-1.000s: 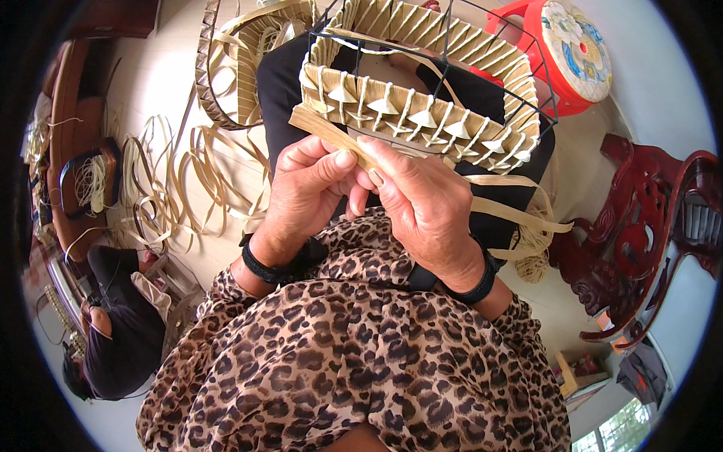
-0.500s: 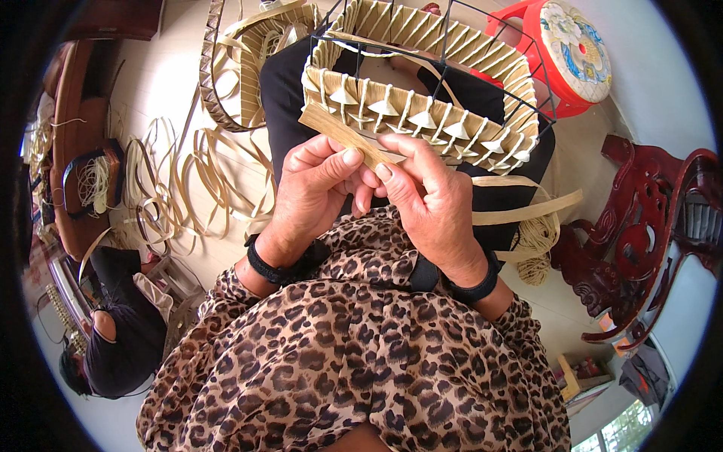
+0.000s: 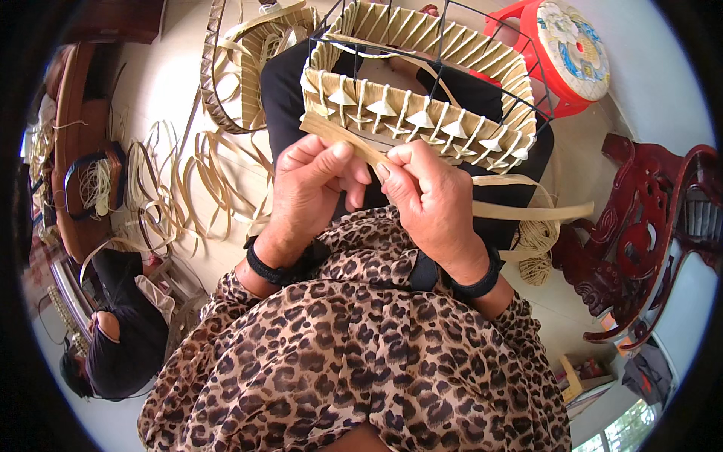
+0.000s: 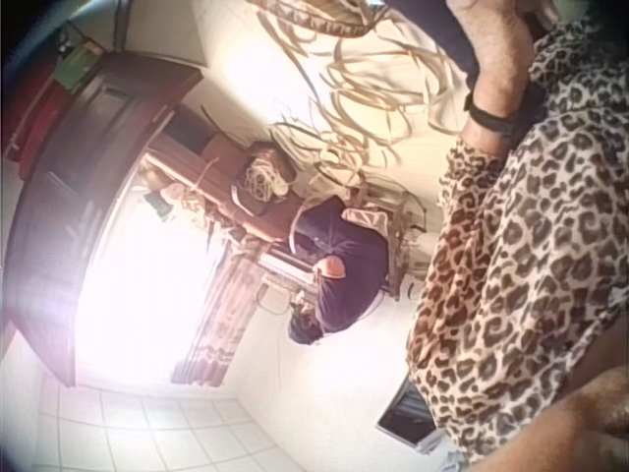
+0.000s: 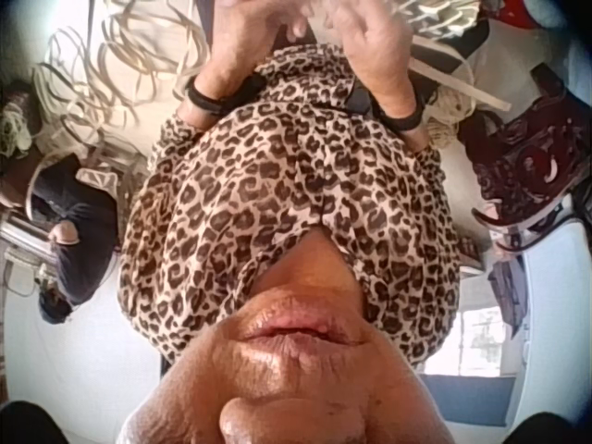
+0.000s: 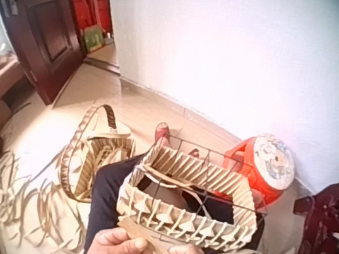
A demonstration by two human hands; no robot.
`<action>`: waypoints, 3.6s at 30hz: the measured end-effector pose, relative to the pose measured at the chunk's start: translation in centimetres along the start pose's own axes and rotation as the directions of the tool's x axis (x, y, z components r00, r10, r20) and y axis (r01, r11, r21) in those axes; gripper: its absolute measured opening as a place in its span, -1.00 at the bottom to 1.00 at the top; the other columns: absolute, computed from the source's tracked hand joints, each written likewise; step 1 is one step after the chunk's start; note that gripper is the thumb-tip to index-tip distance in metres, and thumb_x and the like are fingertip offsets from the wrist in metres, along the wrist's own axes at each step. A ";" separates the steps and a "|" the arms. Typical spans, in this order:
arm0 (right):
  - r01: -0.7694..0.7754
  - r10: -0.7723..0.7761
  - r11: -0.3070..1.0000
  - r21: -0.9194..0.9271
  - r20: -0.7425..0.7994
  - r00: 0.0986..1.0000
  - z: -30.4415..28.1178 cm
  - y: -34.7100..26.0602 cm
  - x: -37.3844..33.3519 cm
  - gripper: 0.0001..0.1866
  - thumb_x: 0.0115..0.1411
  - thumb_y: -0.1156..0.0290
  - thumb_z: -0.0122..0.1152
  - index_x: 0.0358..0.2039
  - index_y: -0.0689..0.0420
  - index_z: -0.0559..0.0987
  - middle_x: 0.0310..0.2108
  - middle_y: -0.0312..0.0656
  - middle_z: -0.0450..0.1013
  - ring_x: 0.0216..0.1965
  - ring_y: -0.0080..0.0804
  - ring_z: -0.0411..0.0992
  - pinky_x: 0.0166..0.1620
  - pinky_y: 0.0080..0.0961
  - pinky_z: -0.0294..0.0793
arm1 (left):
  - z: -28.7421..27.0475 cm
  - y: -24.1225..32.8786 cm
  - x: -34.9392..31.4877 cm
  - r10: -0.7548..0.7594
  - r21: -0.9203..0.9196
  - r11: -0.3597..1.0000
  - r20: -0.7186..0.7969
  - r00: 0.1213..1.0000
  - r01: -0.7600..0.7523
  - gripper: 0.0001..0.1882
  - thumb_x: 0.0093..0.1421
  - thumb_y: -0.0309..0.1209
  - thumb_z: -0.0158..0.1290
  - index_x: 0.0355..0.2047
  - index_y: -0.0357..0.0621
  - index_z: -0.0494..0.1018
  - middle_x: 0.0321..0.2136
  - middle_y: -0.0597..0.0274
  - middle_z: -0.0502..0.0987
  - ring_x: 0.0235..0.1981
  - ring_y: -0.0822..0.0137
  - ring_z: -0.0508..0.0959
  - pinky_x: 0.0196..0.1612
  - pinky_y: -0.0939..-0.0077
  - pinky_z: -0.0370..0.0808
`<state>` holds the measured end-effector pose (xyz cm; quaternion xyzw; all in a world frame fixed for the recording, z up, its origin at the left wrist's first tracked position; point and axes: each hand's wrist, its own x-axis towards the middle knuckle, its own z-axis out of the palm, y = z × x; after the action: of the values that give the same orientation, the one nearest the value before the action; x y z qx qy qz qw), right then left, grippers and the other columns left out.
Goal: The person prepares and weaves bamboo strips into a basket frame. Using scissors, they trim the bamboo strips and weave them into a rectangular metal frame by hand.
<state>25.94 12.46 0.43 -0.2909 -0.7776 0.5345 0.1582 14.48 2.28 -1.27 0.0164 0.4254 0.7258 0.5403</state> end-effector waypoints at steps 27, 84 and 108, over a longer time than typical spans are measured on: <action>0.586 -0.695 0.664 -0.464 -0.096 0.712 -1.8 0.0 -0.1 -0.80 -0.21 0.50 0.18 -0.46 0.14 0.54 -0.44 -0.27 0.45 -0.42 -0.41 0.40 -0.36 -0.52 0.34 | -1.9 4.5 -2.8 0.324 0.414 0.609 0.648 0.689 -0.676 -0.86 -0.07 -0.51 0.03 -0.47 -0.32 0.50 -0.47 -0.12 0.47 -0.51 0.14 0.52 -0.45 0.49 0.47; -0.267 0.198 0.891 0.367 0.213 0.957 0.0 2.9 0.1 -0.88 0.08 0.43 0.06 -0.47 0.21 0.41 -0.61 -0.42 0.33 -0.56 -0.79 0.22 -0.51 -0.81 0.22 | -2.3 -0.4 -0.3 -0.036 0.178 0.983 0.016 0.999 0.033 -0.91 0.05 -0.50 0.00 -0.45 -0.29 0.41 -0.62 0.13 0.47 -0.67 0.40 0.42 -0.57 0.65 0.37; -0.242 0.215 0.969 0.043 0.335 0.917 -5.0 3.7 -0.4 -0.87 -0.05 0.48 0.14 -0.45 0.23 0.46 -0.69 -0.35 0.35 -0.67 -0.73 0.22 -0.58 -0.73 0.21 | -6.5 2.5 0.7 0.266 0.003 0.962 -0.242 0.933 -0.273 -0.91 0.08 -0.49 -0.05 -0.50 -0.26 0.40 -0.65 0.23 0.44 -0.68 0.44 0.41 -0.58 0.60 0.40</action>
<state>30.08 16.80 -1.04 -0.2799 -0.7307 0.6222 -0.0250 9.14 -1.22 -4.11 -0.0218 0.4703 0.7961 0.3803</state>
